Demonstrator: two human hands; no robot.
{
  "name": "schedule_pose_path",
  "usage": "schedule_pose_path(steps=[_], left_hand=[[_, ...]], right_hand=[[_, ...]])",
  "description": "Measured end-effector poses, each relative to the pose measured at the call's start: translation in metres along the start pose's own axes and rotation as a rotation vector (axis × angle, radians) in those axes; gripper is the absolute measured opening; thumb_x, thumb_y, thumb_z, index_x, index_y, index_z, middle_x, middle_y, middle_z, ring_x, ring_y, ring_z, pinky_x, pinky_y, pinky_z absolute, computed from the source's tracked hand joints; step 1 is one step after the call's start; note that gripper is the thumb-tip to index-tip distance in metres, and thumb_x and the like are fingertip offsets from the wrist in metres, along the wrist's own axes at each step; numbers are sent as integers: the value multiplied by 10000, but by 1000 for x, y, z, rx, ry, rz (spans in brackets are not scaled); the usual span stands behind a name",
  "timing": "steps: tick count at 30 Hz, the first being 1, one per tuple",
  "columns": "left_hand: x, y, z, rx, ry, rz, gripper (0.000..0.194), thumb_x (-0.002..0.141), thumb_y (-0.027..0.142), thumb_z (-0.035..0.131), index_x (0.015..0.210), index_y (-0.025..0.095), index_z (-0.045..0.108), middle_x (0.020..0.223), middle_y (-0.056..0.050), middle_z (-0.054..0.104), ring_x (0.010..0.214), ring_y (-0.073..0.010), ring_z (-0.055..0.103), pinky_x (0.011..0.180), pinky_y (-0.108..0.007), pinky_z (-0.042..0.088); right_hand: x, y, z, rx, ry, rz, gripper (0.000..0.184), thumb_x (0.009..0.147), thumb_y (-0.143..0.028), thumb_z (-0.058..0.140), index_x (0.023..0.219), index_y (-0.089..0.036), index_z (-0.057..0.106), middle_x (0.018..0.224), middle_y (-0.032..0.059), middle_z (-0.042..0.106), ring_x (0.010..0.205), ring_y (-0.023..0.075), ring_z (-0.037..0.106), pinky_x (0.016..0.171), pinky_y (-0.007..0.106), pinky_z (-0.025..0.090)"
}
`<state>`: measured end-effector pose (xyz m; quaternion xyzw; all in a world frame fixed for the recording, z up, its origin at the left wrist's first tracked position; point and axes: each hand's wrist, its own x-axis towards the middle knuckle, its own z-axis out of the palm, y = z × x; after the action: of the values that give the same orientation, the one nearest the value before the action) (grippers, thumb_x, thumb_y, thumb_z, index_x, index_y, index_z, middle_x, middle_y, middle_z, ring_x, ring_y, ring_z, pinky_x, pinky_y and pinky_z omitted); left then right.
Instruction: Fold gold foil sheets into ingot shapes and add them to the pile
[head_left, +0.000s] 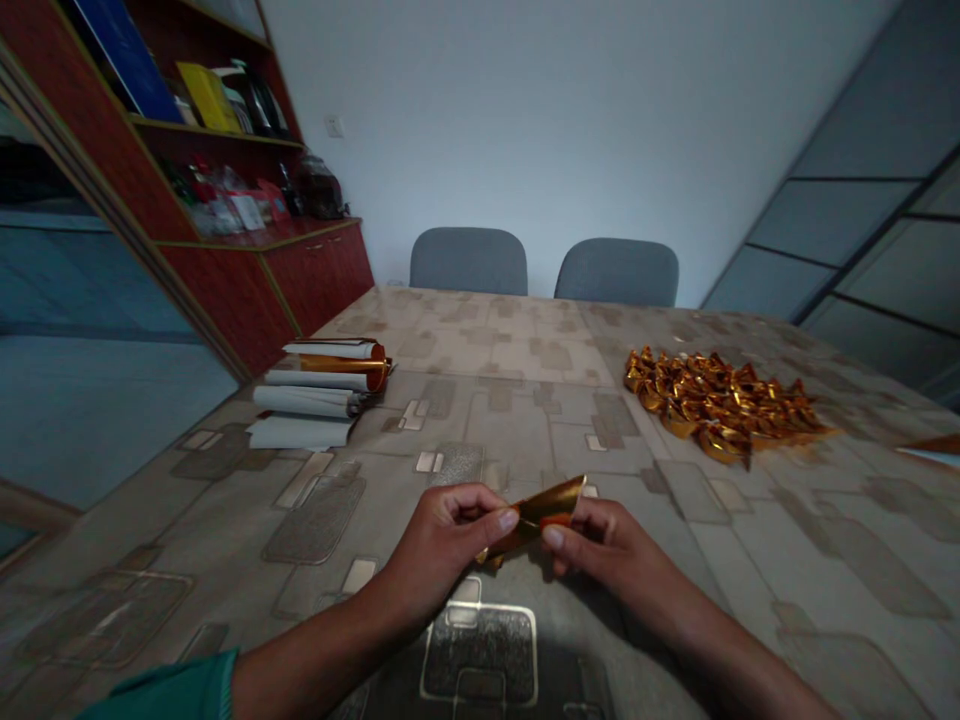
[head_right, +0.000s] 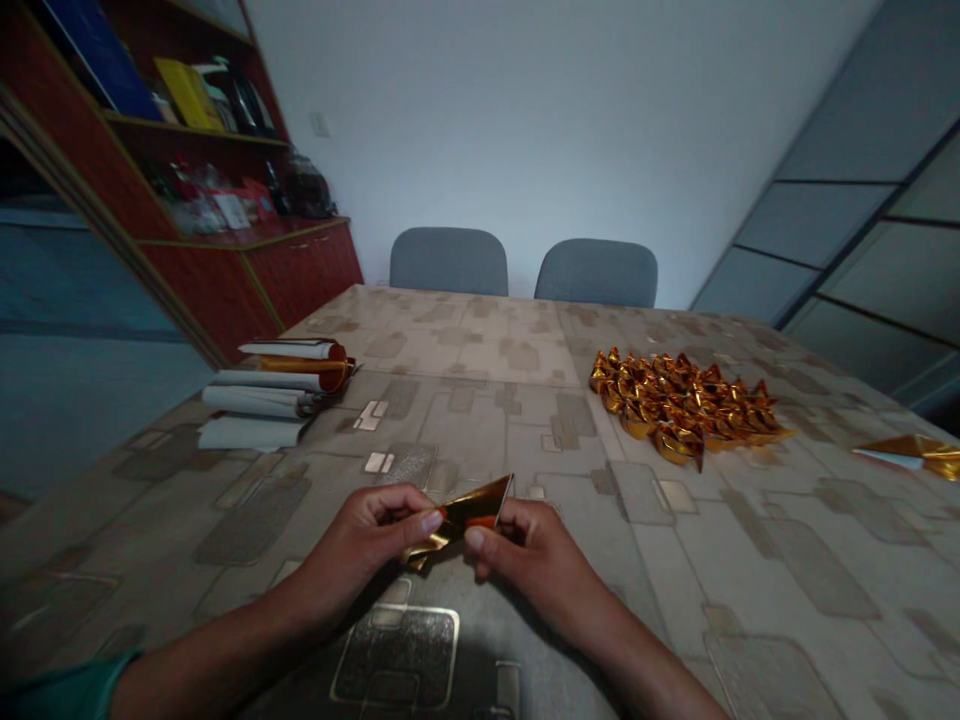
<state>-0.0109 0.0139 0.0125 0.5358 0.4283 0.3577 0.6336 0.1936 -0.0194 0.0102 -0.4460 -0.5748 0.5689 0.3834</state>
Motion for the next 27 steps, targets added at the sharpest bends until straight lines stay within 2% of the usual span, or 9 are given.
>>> schedule_pose_path(steps=[4, 7, 9, 15, 22, 27], left_hand=[[0, 0, 1, -7, 3, -5, 310, 738, 422, 761, 653, 140, 665, 599, 17, 593, 567, -110, 493, 558, -234, 359], [-2, 2, 0, 8, 3, 21, 292, 744, 409, 754, 667, 139, 673, 614, 12, 608, 582, -117, 513, 573, -240, 383], [-3, 3, 0, 22, -6, 40, 278, 757, 400, 742, 682, 140, 678, 619, 12, 611, 588, -120, 519, 580, -244, 391], [-5, 2, 2, 77, -67, 53, 288, 767, 401, 714, 672, 134, 662, 615, 4, 597, 590, -122, 509, 573, -241, 380], [-3, 2, 3, 65, -62, 27, 306, 755, 419, 714, 669, 131, 658, 609, 2, 589, 582, -121, 495, 560, -237, 365], [-5, 6, 4, 54, -14, 46, 291, 752, 406, 711, 657, 136, 659, 594, 10, 582, 568, -115, 487, 555, -233, 358]], right_hand=[[0, 2, -3, 64, 30, -3, 413, 836, -575, 703, 689, -196, 632, 639, -13, 568, 588, 126, 475, 587, 270, 382], [-3, -8, -5, 92, -66, 18, 364, 812, -567, 732, 819, -205, 692, 723, -1, 612, 671, 146, 535, 650, 282, 424], [-5, -13, -4, 87, -101, 17, 395, 790, -598, 739, 878, -214, 707, 777, 9, 627, 722, 162, 558, 681, 294, 444], [-4, -4, 4, 45, 9, 27, 437, 821, -630, 695, 847, -195, 729, 671, -6, 576, 608, 136, 480, 580, 267, 401], [-1, 3, 0, 94, 9, -24, 406, 835, -561, 722, 728, -170, 693, 611, -25, 548, 549, 96, 427, 528, 231, 328], [-3, 1, -5, 61, 77, -24, 376, 836, -525, 740, 753, -160, 703, 605, -25, 556, 551, 97, 441, 521, 225, 319]])
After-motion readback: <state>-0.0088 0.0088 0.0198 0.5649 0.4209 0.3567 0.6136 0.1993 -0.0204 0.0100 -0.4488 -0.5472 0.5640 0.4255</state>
